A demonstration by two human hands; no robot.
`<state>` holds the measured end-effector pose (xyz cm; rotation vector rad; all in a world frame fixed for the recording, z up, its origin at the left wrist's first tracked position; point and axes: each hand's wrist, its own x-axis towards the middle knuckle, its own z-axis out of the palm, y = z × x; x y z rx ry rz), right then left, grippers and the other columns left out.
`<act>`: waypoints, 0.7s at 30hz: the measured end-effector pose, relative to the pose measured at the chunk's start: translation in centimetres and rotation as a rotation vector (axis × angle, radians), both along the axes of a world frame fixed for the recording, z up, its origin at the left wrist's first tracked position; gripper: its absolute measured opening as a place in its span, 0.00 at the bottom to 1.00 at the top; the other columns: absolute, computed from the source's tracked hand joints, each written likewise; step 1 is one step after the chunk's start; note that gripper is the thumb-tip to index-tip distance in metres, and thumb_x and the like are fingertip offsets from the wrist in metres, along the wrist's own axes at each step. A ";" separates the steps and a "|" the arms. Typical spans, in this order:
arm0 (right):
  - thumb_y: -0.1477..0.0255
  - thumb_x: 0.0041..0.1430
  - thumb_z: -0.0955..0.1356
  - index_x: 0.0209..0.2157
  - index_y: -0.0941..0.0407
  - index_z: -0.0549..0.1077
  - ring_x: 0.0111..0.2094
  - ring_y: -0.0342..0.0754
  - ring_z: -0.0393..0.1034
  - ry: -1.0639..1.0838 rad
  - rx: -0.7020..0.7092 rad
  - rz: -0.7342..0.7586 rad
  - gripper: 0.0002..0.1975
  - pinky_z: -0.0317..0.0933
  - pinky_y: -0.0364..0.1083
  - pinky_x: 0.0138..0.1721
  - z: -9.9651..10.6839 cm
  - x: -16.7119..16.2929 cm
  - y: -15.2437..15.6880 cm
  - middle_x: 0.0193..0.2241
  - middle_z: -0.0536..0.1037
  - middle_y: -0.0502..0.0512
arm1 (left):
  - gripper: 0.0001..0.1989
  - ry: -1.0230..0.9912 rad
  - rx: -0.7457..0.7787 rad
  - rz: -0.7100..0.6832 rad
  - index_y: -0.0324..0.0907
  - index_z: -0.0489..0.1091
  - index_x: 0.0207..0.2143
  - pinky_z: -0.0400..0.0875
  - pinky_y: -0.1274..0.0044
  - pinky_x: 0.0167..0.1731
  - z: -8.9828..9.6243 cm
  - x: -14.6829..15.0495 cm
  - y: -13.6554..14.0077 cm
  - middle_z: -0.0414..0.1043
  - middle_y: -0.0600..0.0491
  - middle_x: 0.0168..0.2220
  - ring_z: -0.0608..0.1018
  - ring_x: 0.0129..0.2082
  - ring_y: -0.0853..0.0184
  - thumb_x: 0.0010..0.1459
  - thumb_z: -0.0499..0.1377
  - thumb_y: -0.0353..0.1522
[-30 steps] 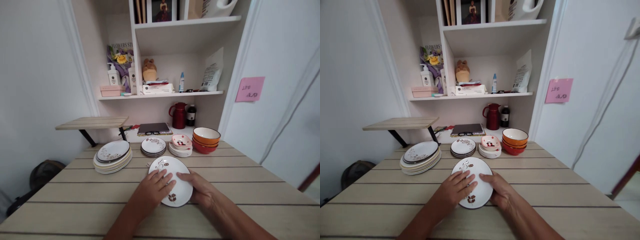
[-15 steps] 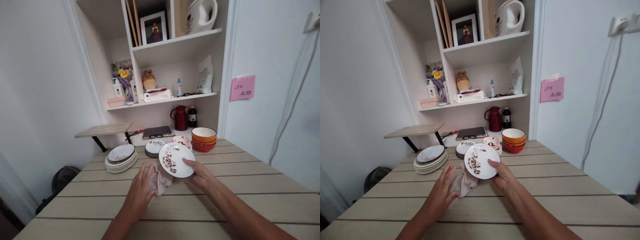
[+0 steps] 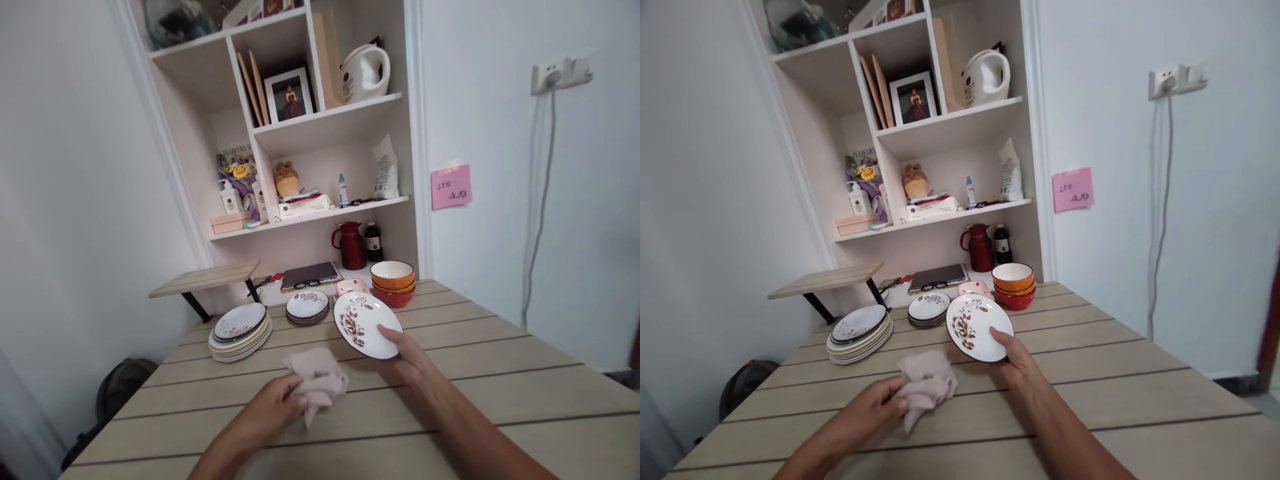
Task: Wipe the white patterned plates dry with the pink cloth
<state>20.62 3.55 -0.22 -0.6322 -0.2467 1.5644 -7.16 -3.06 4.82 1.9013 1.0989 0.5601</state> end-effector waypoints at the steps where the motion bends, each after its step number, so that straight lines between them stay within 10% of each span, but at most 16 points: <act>1: 0.83 0.51 0.68 0.57 0.61 0.62 0.42 0.57 0.75 0.013 0.015 -0.002 0.30 0.66 0.57 0.49 -0.2 0.2 0.0 0.44 0.78 0.65 | 0.10 -0.106 -0.130 -0.040 0.38 0.71 0.36 0.63 0.79 0.32 0.7 0.6 0.4 0.72 0.54 0.32 0.72 0.31 0.70 0.55 0.57 0.36; 6: 0.81 0.51 0.69 0.58 0.61 0.60 0.45 0.60 0.74 0.046 0.074 0.003 0.32 0.64 0.62 0.50 -0.9 1.0 -0.6 0.45 0.77 0.67 | 0.09 -0.628 -0.500 0.237 0.35 0.72 0.32 0.68 0.78 0.28 3.2 2.2 4.2 0.73 0.51 0.25 0.73 0.22 0.71 0.48 0.66 0.30; 15: 0.78 0.49 0.71 0.59 0.62 0.59 0.41 0.58 0.76 0.028 0.073 -0.041 0.35 0.65 0.58 0.50 -0.3 1.9 -0.4 0.38 0.81 0.64 | 0.08 -1.112 -0.325 0.305 0.38 0.70 0.42 0.73 0.72 0.42 9.4 2.2 5.8 0.76 0.49 0.35 0.78 0.35 0.67 0.60 0.55 0.28; 21: 0.79 0.49 0.70 0.58 0.62 0.60 0.38 0.58 0.77 -0.004 0.082 -0.047 0.34 0.66 0.59 0.49 -0.4 1.8 -0.3 0.35 0.81 0.62 | 0.02 -0.994 -0.635 0.695 0.36 0.70 0.34 0.75 0.74 0.34 3.2 2.6 -0.9 0.76 0.49 0.28 0.79 0.27 0.66 0.57 0.58 0.26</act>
